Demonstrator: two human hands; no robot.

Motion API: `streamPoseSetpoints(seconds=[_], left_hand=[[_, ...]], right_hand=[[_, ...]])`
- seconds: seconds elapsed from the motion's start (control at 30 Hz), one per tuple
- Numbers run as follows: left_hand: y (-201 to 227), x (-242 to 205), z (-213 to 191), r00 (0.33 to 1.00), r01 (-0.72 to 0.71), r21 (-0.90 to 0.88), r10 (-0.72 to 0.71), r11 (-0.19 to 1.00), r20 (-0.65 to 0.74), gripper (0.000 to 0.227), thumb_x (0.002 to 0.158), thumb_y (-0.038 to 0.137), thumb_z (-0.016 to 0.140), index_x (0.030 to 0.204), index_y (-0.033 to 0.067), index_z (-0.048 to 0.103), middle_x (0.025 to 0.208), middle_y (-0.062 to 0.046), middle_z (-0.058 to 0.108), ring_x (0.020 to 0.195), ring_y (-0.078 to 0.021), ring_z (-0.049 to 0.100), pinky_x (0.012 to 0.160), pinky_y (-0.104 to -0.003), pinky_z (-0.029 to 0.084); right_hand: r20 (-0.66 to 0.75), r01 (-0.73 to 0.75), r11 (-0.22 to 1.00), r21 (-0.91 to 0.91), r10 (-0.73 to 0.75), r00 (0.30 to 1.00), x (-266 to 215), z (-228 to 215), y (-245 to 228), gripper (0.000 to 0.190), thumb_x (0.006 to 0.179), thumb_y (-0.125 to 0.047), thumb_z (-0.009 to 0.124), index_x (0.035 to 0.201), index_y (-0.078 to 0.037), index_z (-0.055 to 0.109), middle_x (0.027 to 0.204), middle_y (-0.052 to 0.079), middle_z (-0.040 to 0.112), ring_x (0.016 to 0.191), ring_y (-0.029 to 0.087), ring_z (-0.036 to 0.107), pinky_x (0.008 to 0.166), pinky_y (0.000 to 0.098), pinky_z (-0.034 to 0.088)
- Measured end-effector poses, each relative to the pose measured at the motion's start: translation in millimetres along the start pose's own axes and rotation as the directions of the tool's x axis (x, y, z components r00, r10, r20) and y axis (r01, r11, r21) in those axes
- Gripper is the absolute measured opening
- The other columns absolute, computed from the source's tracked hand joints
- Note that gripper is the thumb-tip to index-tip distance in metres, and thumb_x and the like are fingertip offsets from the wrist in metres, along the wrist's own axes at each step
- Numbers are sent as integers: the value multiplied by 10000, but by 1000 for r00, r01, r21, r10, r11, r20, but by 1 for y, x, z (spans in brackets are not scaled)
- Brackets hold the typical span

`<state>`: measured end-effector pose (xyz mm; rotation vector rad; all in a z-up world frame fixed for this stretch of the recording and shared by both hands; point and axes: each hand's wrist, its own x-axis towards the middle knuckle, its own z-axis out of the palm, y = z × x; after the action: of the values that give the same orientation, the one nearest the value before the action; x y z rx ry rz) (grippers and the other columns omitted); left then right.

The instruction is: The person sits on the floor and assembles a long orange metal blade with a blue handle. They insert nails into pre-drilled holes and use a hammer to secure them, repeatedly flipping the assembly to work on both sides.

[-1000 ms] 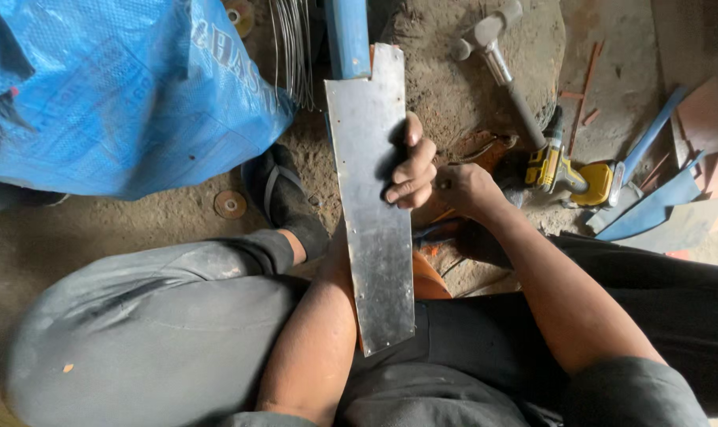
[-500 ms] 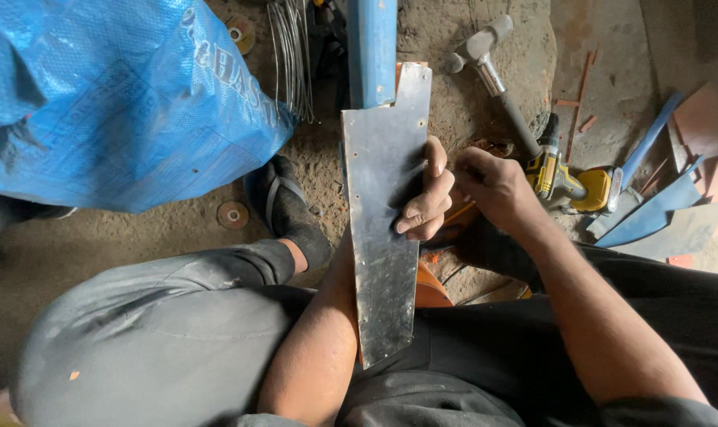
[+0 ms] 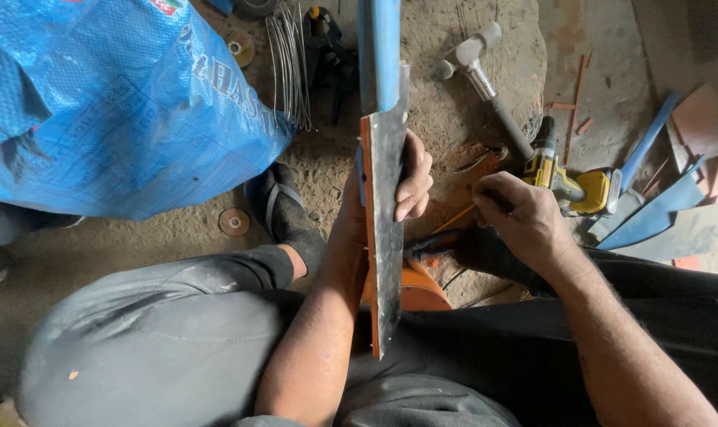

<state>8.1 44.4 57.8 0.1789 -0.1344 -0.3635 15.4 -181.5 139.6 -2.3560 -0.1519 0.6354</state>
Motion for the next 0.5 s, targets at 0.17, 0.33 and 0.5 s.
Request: streamPoseSetpoints(seconds=[0.17, 0.33, 0.5], left_hand=[[-3, 8, 12, 999, 35, 14, -35, 999, 17, 510, 1048, 534, 647, 1080, 27, 617, 673, -32, 559, 506, -109, 562, 508, -273, 435], [-3, 18, 14, 977, 177, -157, -154, 971, 149, 514, 1018, 515, 636, 1114, 10, 625, 730, -49, 542, 487, -144, 533, 475, -261, 392], [-3, 12, 26, 971, 229, -220, -207, 948, 116, 512, 1092, 481, 583, 1076, -29, 620, 696, -58, 505, 497, -139, 524, 499, -290, 343]], right_hand=[[21, -46, 999, 23, 46, 999, -1, 0, 4, 211, 951, -133, 702, 1127, -22, 666, 916, 94, 770, 812, 150, 766, 715, 289, 611], [-5, -3, 999, 32, 3, 1000, -2, 1, 3, 189, 951, -120, 703, 1113, -27, 672, 895, 97, 761, 805, 157, 750, 717, 303, 586], [2, 14, 997, 71, -14, 1000, -5, -3, 0, 182, 942, -101, 699, 1107, -31, 671, 872, 95, 751, 779, 176, 736, 710, 317, 572]])
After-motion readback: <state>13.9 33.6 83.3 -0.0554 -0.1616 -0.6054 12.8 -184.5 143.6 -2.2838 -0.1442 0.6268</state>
